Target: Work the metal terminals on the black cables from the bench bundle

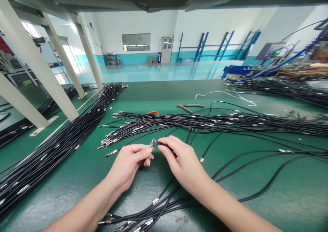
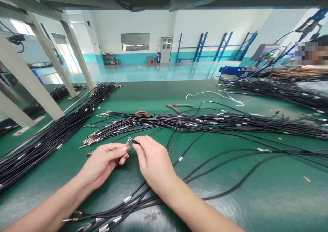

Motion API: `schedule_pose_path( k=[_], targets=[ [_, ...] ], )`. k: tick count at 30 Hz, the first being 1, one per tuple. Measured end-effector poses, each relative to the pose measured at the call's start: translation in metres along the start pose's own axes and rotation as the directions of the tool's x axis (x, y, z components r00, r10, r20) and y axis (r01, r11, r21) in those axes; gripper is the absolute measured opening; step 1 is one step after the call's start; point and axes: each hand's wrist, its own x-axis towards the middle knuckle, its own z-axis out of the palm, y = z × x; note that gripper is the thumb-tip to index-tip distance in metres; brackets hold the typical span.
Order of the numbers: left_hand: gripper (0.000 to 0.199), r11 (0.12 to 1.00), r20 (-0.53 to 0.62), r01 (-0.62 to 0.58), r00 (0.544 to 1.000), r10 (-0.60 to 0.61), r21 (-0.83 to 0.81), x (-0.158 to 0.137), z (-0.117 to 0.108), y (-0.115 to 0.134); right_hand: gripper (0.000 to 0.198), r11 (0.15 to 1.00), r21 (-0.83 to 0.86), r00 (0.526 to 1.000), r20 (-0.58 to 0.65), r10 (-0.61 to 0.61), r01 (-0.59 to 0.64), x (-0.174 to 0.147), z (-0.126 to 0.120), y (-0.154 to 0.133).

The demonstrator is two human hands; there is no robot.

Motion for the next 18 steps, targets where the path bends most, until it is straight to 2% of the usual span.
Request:
schedule_pose_path(
  k=[7, 18],
  targets=[
    [0.011, 0.999, -0.017, -0.03, 0.999, 0.03, 0.012, -0.0015, 0.0016, -0.0006, 0.023, 0.965, -0.255, 0.995, -0.068, -0.075, 0.055, -0.0028, -0.0002, -0.0026],
    [0.011, 0.996, -0.002, -0.049, 0.999, 0.05, 0.07, -0.0033, 0.0043, -0.0018, 0.028, 0.939, -0.33, 0.994, -0.005, -0.107, 0.1, -0.0045, 0.0021, -0.0024]
  ],
)
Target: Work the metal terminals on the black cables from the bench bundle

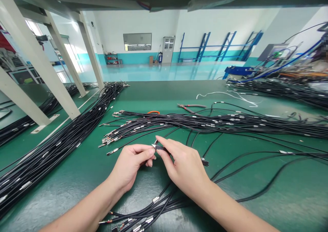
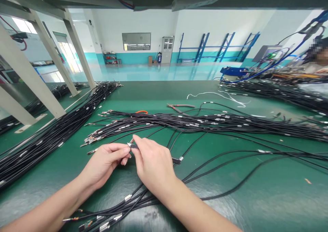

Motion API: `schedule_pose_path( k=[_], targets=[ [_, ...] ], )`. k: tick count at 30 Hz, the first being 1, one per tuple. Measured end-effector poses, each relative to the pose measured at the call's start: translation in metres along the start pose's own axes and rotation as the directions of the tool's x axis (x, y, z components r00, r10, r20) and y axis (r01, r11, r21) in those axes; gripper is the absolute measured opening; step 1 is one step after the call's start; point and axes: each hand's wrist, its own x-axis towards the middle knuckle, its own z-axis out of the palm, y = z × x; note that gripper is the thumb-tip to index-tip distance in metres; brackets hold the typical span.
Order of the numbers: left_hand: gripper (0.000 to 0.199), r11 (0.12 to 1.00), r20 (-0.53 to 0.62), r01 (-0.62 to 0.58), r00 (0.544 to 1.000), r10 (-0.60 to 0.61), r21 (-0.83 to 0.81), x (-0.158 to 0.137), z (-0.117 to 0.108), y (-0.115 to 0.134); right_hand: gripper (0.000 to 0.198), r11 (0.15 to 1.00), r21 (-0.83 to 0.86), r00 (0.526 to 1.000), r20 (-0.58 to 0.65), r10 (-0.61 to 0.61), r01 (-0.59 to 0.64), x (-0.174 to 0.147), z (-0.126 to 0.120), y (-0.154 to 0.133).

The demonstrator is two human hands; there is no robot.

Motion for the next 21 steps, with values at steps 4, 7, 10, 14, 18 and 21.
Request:
schedule_pose_path(
  k=[4, 7, 10, 14, 18, 21],
  targets=[
    [0.011, 1.0, -0.002, -0.001, 1.0, 0.001, 0.003, -0.0006, 0.0003, 0.0003, 0.029, 1.0, -0.019, 1.0, 0.029, 0.005, -0.004, 0.0003, -0.001, -0.0005],
    [0.012, 1.0, -0.006, -0.003, 1.0, 0.003, 0.002, -0.0005, 0.0007, 0.0005, 0.029, 1.0, -0.027, 0.999, 0.051, 0.012, -0.011, 0.0002, -0.0021, -0.0011],
    [0.012, 1.0, -0.012, -0.001, 1.0, 0.001, 0.016, -0.0006, 0.0008, 0.0005, 0.028, 0.999, -0.035, 0.998, 0.056, 0.014, -0.012, 0.0, -0.0029, -0.0014],
    [0.012, 0.999, -0.015, 0.003, 1.0, -0.003, 0.036, -0.0012, 0.0005, -0.0003, 0.028, 0.999, -0.039, 0.997, 0.072, 0.017, -0.014, -0.0004, -0.0036, -0.0011],
    [0.013, 0.999, -0.02, 0.0, 1.0, 0.001, 0.054, -0.0014, 0.0006, -0.0008, 0.027, 0.999, -0.035, 0.995, 0.09, 0.032, -0.029, -0.0001, -0.0047, -0.0007],
    [0.013, 0.999, -0.026, 0.007, 1.0, -0.005, 0.054, -0.001, 0.001, -0.0009, 0.026, 0.999, -0.035, 0.994, 0.104, 0.042, -0.039, 0.0005, -0.0055, -0.0014]
  ],
)
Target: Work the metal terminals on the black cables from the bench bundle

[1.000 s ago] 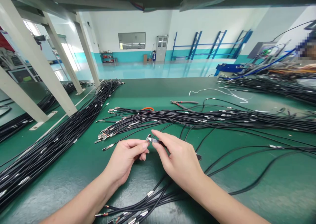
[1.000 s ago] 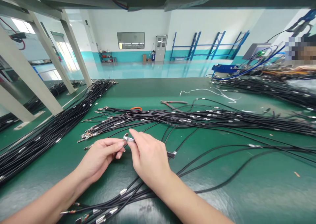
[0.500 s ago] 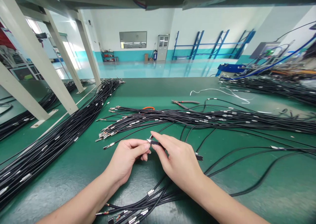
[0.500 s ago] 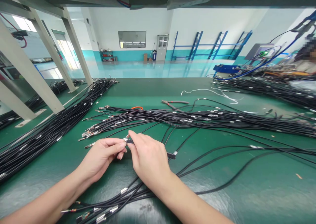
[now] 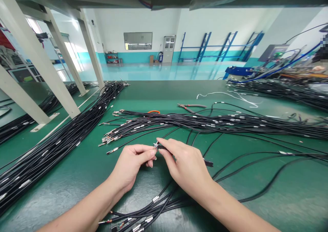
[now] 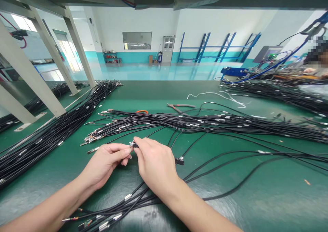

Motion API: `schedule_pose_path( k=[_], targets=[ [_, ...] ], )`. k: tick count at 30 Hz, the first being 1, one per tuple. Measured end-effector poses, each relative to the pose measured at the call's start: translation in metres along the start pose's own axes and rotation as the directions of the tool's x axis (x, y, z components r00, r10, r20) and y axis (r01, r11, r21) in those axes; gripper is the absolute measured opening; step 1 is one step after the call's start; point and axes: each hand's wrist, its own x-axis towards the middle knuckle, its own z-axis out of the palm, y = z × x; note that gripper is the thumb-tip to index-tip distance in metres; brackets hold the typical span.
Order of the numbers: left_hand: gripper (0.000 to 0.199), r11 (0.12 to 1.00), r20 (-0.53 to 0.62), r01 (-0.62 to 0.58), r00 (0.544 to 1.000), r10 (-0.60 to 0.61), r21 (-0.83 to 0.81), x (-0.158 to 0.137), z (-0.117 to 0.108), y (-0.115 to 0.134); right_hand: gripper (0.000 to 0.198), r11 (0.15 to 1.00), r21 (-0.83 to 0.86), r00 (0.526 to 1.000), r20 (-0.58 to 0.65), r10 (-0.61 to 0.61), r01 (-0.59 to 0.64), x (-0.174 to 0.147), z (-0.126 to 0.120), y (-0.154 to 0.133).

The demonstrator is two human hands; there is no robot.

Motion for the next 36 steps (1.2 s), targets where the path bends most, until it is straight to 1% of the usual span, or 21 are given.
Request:
schedule_pose_path(
  k=[8, 17, 23, 30, 36],
  targets=[
    [0.013, 1.0, -0.016, -0.022, 1.0, 0.022, 0.015, -0.0002, 0.0016, 0.0003, 0.03, 0.999, -0.034, 1.0, 0.019, -0.003, 0.004, -0.0007, -0.0001, -0.0013],
    [0.014, 0.988, -0.076, -0.074, 0.994, 0.085, 0.132, -0.0023, 0.0053, 0.0028, 0.03, 1.0, -0.02, 1.0, 0.025, 0.001, -0.001, -0.0008, -0.0015, -0.0008],
    [0.014, 0.983, -0.08, -0.086, 0.992, 0.101, 0.164, -0.002, 0.0054, 0.0025, 0.031, 1.0, 0.004, 0.999, 0.043, 0.02, -0.02, -0.0012, -0.0021, -0.0002],
    [0.01, 0.986, -0.091, -0.074, 0.992, 0.088, 0.148, -0.0018, 0.0061, 0.0014, 0.028, 0.999, 0.022, 0.998, 0.058, 0.035, -0.036, 0.0004, -0.0038, -0.0004],
    [0.012, 0.985, -0.08, -0.095, 0.991, 0.107, 0.141, -0.0017, 0.0043, 0.0, 0.033, 0.999, -0.006, 0.997, 0.062, 0.043, -0.043, -0.0002, -0.0006, -0.002]
  ],
)
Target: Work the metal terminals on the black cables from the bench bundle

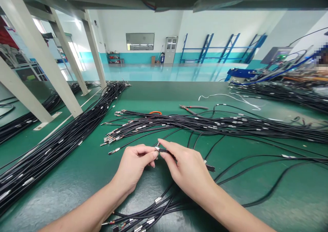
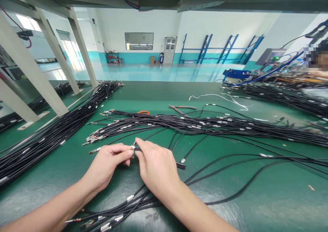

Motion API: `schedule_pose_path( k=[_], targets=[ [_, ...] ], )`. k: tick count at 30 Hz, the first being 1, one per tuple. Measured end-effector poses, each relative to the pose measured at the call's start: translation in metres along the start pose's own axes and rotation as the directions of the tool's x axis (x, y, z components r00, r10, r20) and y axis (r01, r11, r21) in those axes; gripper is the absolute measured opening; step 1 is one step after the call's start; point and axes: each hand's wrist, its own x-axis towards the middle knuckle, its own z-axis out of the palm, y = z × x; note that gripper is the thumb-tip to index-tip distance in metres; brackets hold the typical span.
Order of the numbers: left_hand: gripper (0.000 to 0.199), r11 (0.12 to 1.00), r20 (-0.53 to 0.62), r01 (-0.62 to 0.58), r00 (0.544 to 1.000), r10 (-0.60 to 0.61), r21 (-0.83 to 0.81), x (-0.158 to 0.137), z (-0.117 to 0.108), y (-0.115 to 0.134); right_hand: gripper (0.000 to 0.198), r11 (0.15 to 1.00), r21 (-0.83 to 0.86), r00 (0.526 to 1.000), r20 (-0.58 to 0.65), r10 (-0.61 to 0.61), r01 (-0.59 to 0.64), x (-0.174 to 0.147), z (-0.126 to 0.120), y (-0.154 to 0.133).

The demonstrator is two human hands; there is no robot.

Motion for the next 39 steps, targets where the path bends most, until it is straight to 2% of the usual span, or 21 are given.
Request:
schedule_pose_path(
  k=[13, 39],
  targets=[
    [0.01, 0.993, -0.034, -0.012, 0.999, 0.017, 0.12, -0.0003, 0.0012, 0.0, 0.033, 0.999, 0.044, 0.999, 0.03, 0.029, -0.031, 0.001, -0.0031, 0.0014],
    [0.009, 0.991, -0.037, -0.029, 0.999, 0.034, 0.131, 0.0017, 0.0, -0.0058, 0.032, 0.985, 0.141, 0.991, 0.098, 0.088, -0.102, 0.0031, -0.0038, 0.0035]
  ],
)
